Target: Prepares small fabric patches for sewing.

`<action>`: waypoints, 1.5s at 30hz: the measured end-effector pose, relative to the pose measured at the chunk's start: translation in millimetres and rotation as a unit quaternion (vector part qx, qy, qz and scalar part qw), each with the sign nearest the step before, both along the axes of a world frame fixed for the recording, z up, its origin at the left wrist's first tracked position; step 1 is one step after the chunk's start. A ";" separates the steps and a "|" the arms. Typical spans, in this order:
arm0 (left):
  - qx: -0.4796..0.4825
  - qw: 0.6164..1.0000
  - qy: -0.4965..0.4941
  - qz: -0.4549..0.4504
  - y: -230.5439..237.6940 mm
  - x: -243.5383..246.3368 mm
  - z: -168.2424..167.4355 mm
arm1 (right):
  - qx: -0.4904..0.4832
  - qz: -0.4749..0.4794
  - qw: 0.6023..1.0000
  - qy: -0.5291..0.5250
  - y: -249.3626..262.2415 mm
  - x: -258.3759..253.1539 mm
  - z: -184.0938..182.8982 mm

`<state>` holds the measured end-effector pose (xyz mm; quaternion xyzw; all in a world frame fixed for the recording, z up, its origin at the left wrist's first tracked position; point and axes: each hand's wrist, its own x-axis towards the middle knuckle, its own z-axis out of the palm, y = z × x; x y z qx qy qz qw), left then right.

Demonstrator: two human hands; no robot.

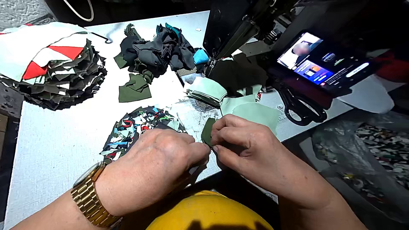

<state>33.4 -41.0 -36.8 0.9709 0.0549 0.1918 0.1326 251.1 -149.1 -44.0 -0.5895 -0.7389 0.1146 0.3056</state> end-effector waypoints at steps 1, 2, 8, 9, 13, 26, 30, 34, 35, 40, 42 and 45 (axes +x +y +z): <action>0.004 1.000 0.001 0.003 -0.9 0.9 -0.4 | -0.003 -0.001 1.000 0.000 0.0 -0.6 -0.2; 0.007 1.000 0.004 0.004 -1.4 1.8 -1.0 | -0.005 -0.003 1.000 0.002 0.1 -0.9 -0.4; 0.026 0.999 0.039 0.024 -4.5 6.4 -5.8 | -0.014 -0.008 0.999 0.038 3.0 5.3 -0.2; 0.028 0.998 0.042 0.027 -4.8 6.8 -6.3 | -0.018 -0.012 0.998 0.059 3.8 8.1 0.6; 0.032 0.998 0.050 0.031 -5.7 7.4 -5.4 | -0.003 -0.072 0.987 0.144 7.4 21.9 5.6; -0.333 0.923 -0.136 0.137 5.2 3.1 13.1 | -0.028 0.024 0.870 0.492 11.4 22.5 19.6; -0.546 0.822 -0.095 0.133 10.5 0.5 16.9 | -0.068 0.076 0.835 0.541 13.9 4.8 18.8; -0.573 0.810 -0.073 0.099 14.2 -4.1 19.7 | -0.092 0.078 0.817 0.564 21.5 -7.4 19.6; -0.571 0.811 -0.081 0.098 15.0 -5.5 21.2 | -0.085 0.071 0.824 0.556 23.1 -9.9 21.0; -0.545 0.823 -0.130 0.092 22.1 -15.2 29.6 | 0.059 0.035 0.905 0.420 31.4 -22.4 25.1; -0.523 0.839 -0.132 0.072 30.0 -20.6 31.7 | 0.083 0.016 0.917 0.389 31.0 -29.3 28.6; -0.461 0.877 -0.118 0.056 38.9 -26.8 34.1 | 0.098 0.002 0.921 0.377 29.8 -39.5 25.0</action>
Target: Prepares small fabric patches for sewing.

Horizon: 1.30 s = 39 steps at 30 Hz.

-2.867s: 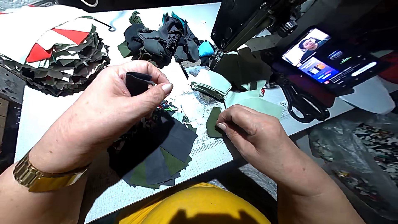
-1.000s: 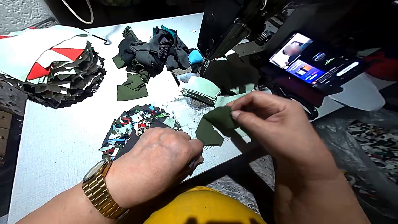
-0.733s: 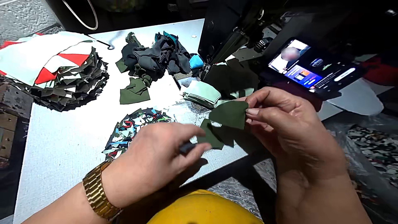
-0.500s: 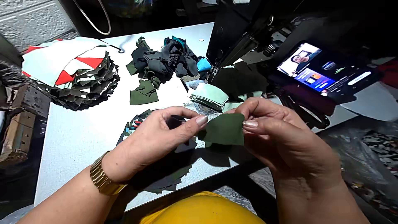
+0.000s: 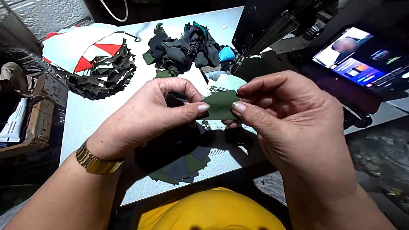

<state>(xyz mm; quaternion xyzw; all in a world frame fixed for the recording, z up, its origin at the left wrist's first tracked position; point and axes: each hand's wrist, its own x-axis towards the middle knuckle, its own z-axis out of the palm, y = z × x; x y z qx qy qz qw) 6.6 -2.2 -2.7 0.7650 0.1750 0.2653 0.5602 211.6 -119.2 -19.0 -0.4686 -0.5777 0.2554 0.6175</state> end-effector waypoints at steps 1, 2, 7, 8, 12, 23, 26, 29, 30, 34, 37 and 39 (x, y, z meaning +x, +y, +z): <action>0.025 1.000 0.015 0.002 1.3 -1.6 1.3 | -0.004 -0.009 1.000 -0.010 -0.8 -2.6 -3.2; 0.046 0.998 0.035 0.006 2.0 -2.9 2.8 | -0.010 -0.021 0.999 -0.026 -1.8 -4.9 -6.9; 0.144 0.976 0.164 0.029 2.8 -3.4 1.8 | -0.057 -0.055 0.991 -0.108 -6.1 -9.9 -24.6; 0.164 0.968 0.186 0.034 2.0 -2.8 1.2 | -0.059 -0.061 0.987 -0.137 -5.6 -9.6 -27.7; 0.226 0.945 0.234 0.043 1.2 -1.2 -4.9 | -0.059 -0.077 0.967 -0.236 -1.7 -10.6 -35.0; 0.313 0.880 0.345 0.097 1.5 -0.1 -7.7 | -0.060 -0.075 0.905 -0.414 3.1 -1.1 -29.7; 0.319 0.887 0.311 0.124 3.5 -4.2 -3.8 | -0.007 -0.075 0.912 -0.404 3.9 5.2 -22.7; 0.320 0.890 0.306 0.109 2.7 -4.5 -3.6 | 0.026 -0.030 0.914 -0.405 4.4 4.7 -19.7; 0.323 0.887 0.314 0.100 2.0 -3.7 -4.5 | 0.020 -0.011 0.911 -0.412 4.5 3.5 -21.2; 0.317 0.870 0.369 0.079 0.1 -1.7 -4.0 | -0.005 0.025 0.890 -0.456 1.3 0.5 -29.4; 0.325 0.860 0.388 0.071 2.4 -4.4 -1.0 | -0.019 0.046 0.883 -0.467 -6.8 -1.5 -25.9; 0.328 0.858 0.389 0.066 4.6 -5.9 0.3 | -0.034 0.060 0.891 -0.449 -10.2 0.8 -21.5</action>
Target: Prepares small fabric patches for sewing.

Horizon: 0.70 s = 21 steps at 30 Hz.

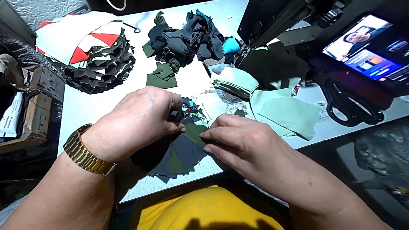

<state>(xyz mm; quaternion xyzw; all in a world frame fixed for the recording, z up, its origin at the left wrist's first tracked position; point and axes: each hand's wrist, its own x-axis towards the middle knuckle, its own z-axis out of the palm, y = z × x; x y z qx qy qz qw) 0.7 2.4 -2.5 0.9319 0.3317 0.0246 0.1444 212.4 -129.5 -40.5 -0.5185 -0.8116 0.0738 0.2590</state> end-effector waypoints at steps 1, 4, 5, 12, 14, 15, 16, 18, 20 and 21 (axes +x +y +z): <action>-0.004 1.000 -0.008 -0.003 1.1 -0.8 -0.3 | -0.001 -0.002 1.000 0.020 -0.3 2.0 2.8; -0.035 0.994 -0.107 -0.018 5.8 -2.5 -5.7 | 0.047 -0.036 0.996 0.064 2.2 6.0 10.1; -0.070 0.985 -0.158 -0.019 6.4 -2.3 -6.2 | 0.060 -0.037 0.995 0.076 2.8 5.5 10.6; -0.498 0.771 -0.388 0.085 -0.4 3.7 2.8 | 0.010 0.049 0.998 0.046 5.8 -5.7 -11.5; -0.591 0.675 -0.418 0.140 -2.7 5.8 6.3 | -0.003 0.051 0.997 0.052 5.9 -3.3 -10.9; -0.624 0.626 -0.441 0.156 -4.5 7.5 7.0 | -0.009 0.051 0.997 0.065 5.8 -1.1 -9.8; -0.651 0.585 -0.458 0.156 -5.5 9.0 6.7 | -0.009 0.049 0.995 0.085 5.8 1.5 -8.1; -0.689 0.513 -0.487 0.158 -8.6 12.3 4.9 | 0.020 0.023 0.992 0.126 4.8 6.1 -2.6; -0.716 0.464 -0.499 0.152 -13.4 14.6 1.4 | 0.074 -0.025 0.986 0.146 3.3 8.2 6.4; -0.727 0.449 -0.500 0.143 -15.0 15.5 -0.7 | 0.099 -0.041 0.982 0.154 2.4 8.1 10.7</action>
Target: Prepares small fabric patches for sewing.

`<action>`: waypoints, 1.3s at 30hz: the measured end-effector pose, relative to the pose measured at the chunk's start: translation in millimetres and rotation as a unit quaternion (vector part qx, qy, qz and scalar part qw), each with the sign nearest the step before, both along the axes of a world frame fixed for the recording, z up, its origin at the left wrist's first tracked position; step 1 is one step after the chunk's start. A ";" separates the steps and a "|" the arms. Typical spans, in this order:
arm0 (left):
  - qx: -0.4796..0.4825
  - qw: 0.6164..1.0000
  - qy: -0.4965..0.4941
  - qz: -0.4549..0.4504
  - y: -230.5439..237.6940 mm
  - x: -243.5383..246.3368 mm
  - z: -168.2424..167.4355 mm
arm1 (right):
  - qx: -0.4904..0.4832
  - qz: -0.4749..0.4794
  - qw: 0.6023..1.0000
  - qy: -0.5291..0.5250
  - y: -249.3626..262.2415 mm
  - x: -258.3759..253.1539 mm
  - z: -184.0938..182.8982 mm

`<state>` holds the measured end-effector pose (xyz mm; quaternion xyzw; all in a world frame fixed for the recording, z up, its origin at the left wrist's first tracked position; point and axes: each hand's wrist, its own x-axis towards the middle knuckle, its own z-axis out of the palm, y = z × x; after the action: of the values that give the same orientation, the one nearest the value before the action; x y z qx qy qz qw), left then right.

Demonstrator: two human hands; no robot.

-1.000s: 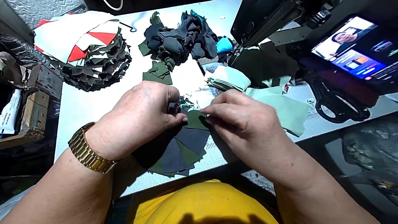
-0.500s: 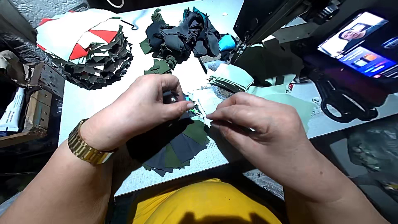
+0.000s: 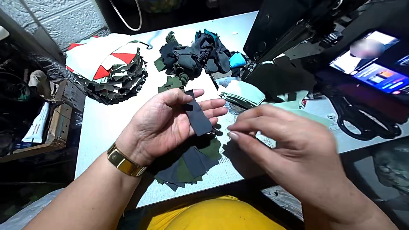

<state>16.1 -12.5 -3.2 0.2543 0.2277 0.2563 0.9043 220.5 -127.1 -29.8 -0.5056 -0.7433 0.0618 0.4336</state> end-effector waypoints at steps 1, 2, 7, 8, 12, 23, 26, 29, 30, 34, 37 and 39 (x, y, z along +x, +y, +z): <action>-0.008 1.000 -0.012 -0.010 -1.0 0.9 -1.8 | 0.022 -0.009 1.000 0.007 -0.7 -1.2 2.9; -0.016 1.000 -0.018 -0.015 -2.2 1.9 -2.9 | 0.042 -0.007 0.999 0.008 -1.3 -3.5 4.3; -0.051 0.998 -0.030 -0.026 -7.0 5.3 -4.0 | 0.065 0.042 0.996 -0.040 -0.4 -16.5 -4.5; -0.053 0.998 -0.032 -0.026 -7.0 5.2 -4.4 | 0.063 0.040 0.997 -0.037 0.6 -17.4 -6.2; -0.035 0.999 -0.026 -0.018 -9.7 7.6 -3.0 | 0.044 -0.002 0.998 0.039 2.6 -20.0 -5.3; 0.102 0.994 -0.021 -0.013 -18.4 15.5 -13.6 | -0.031 -0.056 0.997 0.052 8.7 -25.6 -11.8; 0.137 0.990 -0.013 -0.013 -16.1 15.1 -16.3 | -0.041 -0.038 0.993 0.106 8.6 -21.7 -9.6; 0.170 0.983 0.066 0.002 -18.3 14.6 -12.8 | -0.047 -0.049 0.989 0.130 6.8 -14.6 -4.5; 0.183 0.979 0.088 0.001 -19.1 14.1 -11.6 | -0.045 -0.054 0.989 0.130 6.5 -12.2 -2.5; 0.262 0.955 0.141 -0.010 -19.9 12.6 -11.8 | -0.019 -0.061 0.992 0.106 6.6 -4.7 -0.9; 0.300 0.943 0.142 -0.022 -20.1 11.4 -13.3 | 0.017 -0.051 0.996 0.067 6.7 -1.6 -2.8; 0.309 0.940 0.143 -0.033 -22.3 10.0 -12.9 | 0.042 -0.034 0.997 0.048 7.5 -0.5 -4.3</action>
<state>26.1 -34.9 -16.1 0.5625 0.2558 0.2454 0.7470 220.0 -119.6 -34.0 -0.5084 -0.7063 0.0400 0.4911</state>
